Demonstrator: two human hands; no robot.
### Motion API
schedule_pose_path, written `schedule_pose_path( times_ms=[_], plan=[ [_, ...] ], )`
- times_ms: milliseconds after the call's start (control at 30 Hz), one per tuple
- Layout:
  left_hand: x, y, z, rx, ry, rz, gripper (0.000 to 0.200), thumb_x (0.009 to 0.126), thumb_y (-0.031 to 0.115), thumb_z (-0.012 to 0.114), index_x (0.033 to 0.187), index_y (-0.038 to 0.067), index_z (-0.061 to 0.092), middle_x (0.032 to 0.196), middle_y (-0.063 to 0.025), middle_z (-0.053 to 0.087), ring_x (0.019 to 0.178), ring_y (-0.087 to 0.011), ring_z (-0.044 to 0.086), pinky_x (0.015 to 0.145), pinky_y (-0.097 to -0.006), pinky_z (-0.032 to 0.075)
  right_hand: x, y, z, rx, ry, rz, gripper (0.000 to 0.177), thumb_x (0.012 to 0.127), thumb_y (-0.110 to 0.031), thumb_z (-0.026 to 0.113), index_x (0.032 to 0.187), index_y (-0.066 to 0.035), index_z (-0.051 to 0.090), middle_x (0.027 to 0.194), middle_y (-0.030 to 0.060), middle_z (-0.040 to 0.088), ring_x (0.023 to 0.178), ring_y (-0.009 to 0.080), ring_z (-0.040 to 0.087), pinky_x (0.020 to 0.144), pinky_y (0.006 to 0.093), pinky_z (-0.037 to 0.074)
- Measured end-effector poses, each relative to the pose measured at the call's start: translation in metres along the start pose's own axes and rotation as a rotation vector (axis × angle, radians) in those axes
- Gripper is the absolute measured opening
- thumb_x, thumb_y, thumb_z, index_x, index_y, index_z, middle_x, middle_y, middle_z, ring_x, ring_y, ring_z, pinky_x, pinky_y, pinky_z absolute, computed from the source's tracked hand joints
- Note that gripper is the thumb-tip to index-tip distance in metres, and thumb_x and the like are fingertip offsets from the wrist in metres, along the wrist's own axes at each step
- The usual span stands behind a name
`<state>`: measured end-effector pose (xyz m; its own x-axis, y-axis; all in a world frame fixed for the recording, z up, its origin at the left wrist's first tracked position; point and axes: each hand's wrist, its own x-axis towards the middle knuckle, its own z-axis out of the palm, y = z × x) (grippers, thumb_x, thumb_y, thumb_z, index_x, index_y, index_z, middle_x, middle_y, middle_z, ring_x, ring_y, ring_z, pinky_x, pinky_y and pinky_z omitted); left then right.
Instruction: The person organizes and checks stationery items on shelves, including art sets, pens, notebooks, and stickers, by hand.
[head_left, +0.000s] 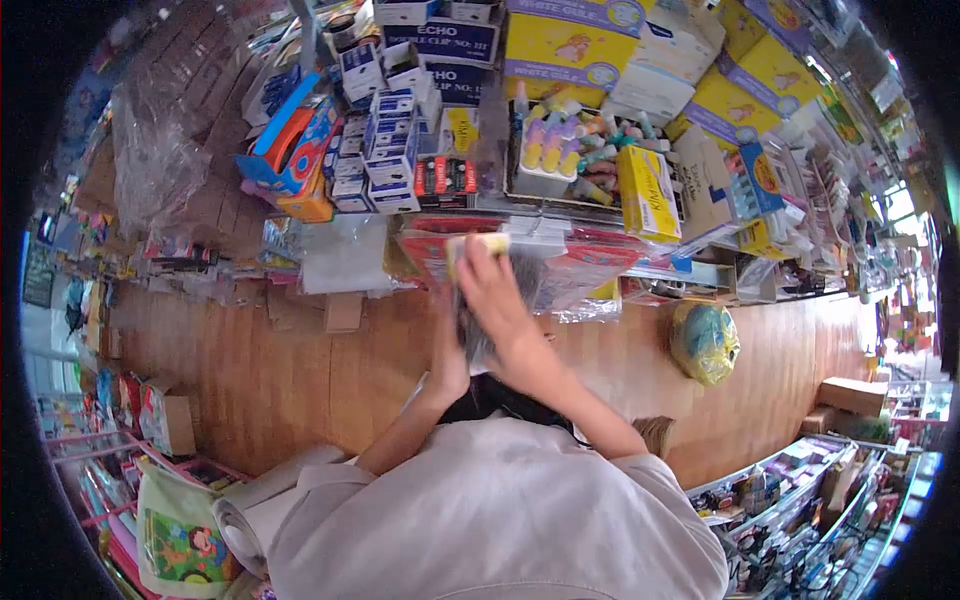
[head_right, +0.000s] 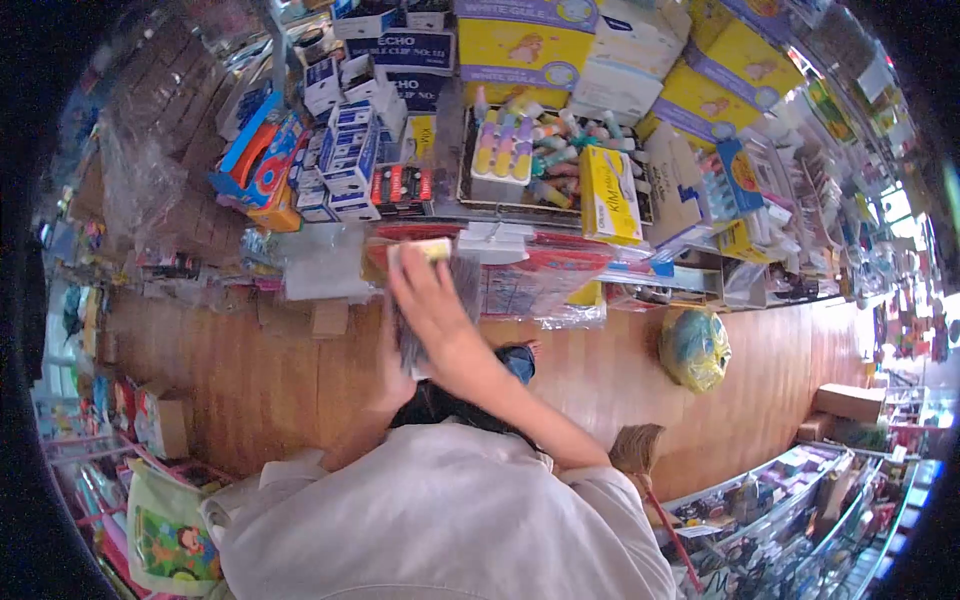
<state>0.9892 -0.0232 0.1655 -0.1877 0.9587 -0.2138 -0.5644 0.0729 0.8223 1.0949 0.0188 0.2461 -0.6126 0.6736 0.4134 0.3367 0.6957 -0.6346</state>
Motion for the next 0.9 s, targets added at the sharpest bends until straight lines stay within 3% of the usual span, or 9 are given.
schedule_pose_path(
  times_ms=[33, 67, 200, 367, 467, 533, 567, 733, 900],
  plan=[
    [0.004, 0.013, 0.011, -0.017, -0.164, -0.106, 0.058, 0.102, 0.042, 0.023, 0.144, 0.002, 0.023, 0.148, -0.0086, 0.024, 0.136, -0.0179, 0.022, 0.112, -0.0318, 0.016, 0.012, 0.005, -0.010, 0.009, 0.071, 0.035, 0.089, 0.061, 0.010, 0.059, 0.142, 0.002, 0.023, 0.150, 0.0236, 0.016, 0.140, 0.0369, 0.013, 0.113, 0.0509, 0.013],
    [0.005, -0.017, -0.006, -0.003, -0.175, -0.069, 0.054, 0.101, 0.041, 0.027, 0.145, 0.008, 0.024, 0.144, -0.0065, 0.034, 0.132, -0.0190, 0.033, 0.109, -0.0353, 0.026, 0.018, 0.009, -0.017, 0.017, 0.145, 0.066, 0.088, 0.062, 0.010, 0.057, 0.143, 0.001, 0.023, 0.150, 0.0234, 0.017, 0.141, 0.0364, 0.012, 0.113, 0.0493, 0.012],
    [0.018, -0.007, 0.015, -0.070, -0.162, -0.176, 0.058, 0.100, 0.045, 0.028, 0.143, 0.006, 0.029, 0.143, -0.0080, 0.036, 0.131, -0.0194, 0.034, 0.109, -0.0352, 0.026, -0.001, 0.031, -0.013, -0.004, 0.182, 0.134, 0.092, 0.059, 0.011, 0.059, 0.143, -0.001, 0.024, 0.150, 0.0216, 0.016, 0.140, 0.0360, 0.015, 0.113, 0.0505, 0.014],
    [0.042, 0.021, 0.013, -0.118, -0.133, -0.029, 0.066, 0.097, 0.055, 0.027, 0.140, 0.005, 0.033, 0.127, -0.0166, 0.052, 0.115, -0.0238, 0.052, 0.100, -0.0386, 0.038, -0.073, 0.002, -0.015, 0.257, -0.077, 0.179, 0.087, 0.060, 0.014, 0.055, 0.141, -0.002, 0.030, 0.151, 0.0188, 0.017, 0.140, 0.0339, 0.018, 0.113, 0.0422, 0.021],
    [0.046, 0.035, 0.022, -0.170, -0.079, -0.021, 0.059, 0.098, 0.049, 0.032, 0.139, 0.007, 0.034, 0.129, -0.0120, 0.050, 0.116, -0.0230, 0.051, 0.100, -0.0376, 0.038, -0.104, 0.009, -0.025, 0.287, -0.113, 0.235, 0.083, 0.060, 0.012, 0.056, 0.139, -0.002, 0.035, 0.146, 0.0200, 0.030, 0.136, 0.0342, 0.029, 0.110, 0.0385, 0.027],
    [0.046, 0.039, 0.044, -0.152, 0.015, 0.031, 0.056, 0.098, 0.046, 0.036, 0.138, 0.007, 0.035, 0.130, -0.0100, 0.049, 0.117, -0.0216, 0.050, 0.101, -0.0362, 0.037, -0.113, 0.017, -0.032, 0.181, 0.034, 0.343, 0.079, 0.060, 0.008, 0.059, 0.136, -0.003, 0.040, 0.132, 0.0205, 0.047, 0.122, 0.0350, 0.045, 0.103, 0.0374, 0.035],
    [0.051, 0.032, 0.044, -0.178, -0.119, -0.052, 0.053, 0.095, 0.044, 0.045, 0.133, 0.008, 0.038, 0.124, -0.0087, 0.052, 0.113, -0.0186, 0.052, 0.098, -0.0353, 0.040, -0.116, 0.020, -0.032, 0.132, 0.219, 0.339, 0.072, 0.063, 0.001, 0.065, 0.132, -0.003, 0.045, 0.112, 0.0183, 0.057, 0.103, 0.0341, 0.055, 0.091, 0.0365, 0.043],
    [0.047, 0.024, 0.096, 0.222, -0.405, -0.034, 0.046, 0.093, 0.037, 0.054, 0.125, 0.006, 0.044, 0.106, -0.0034, 0.054, 0.098, -0.0103, 0.054, 0.077, -0.0250, 0.046, -0.094, 0.006, -0.053, -0.153, 0.473, 0.450, 0.058, 0.067, -0.007, 0.072, 0.122, -0.003, 0.054, 0.093, 0.0150, 0.059, 0.084, 0.0282, 0.060, 0.072, 0.0351, 0.049],
    [0.050, 0.034, 0.127, 0.150, -0.514, -0.028, 0.056, 0.090, 0.030, 0.062, 0.131, 0.003, 0.034, 0.112, -0.0072, 0.050, 0.096, -0.0118, 0.056, 0.063, -0.0248, 0.054, -0.096, 0.026, -0.060, -0.347, 0.668, 0.294, 0.032, 0.070, -0.003, 0.068, 0.101, 0.001, 0.060, 0.077, 0.0133, 0.058, 0.066, 0.0268, 0.061, 0.060, 0.0338, 0.048]
  ],
)
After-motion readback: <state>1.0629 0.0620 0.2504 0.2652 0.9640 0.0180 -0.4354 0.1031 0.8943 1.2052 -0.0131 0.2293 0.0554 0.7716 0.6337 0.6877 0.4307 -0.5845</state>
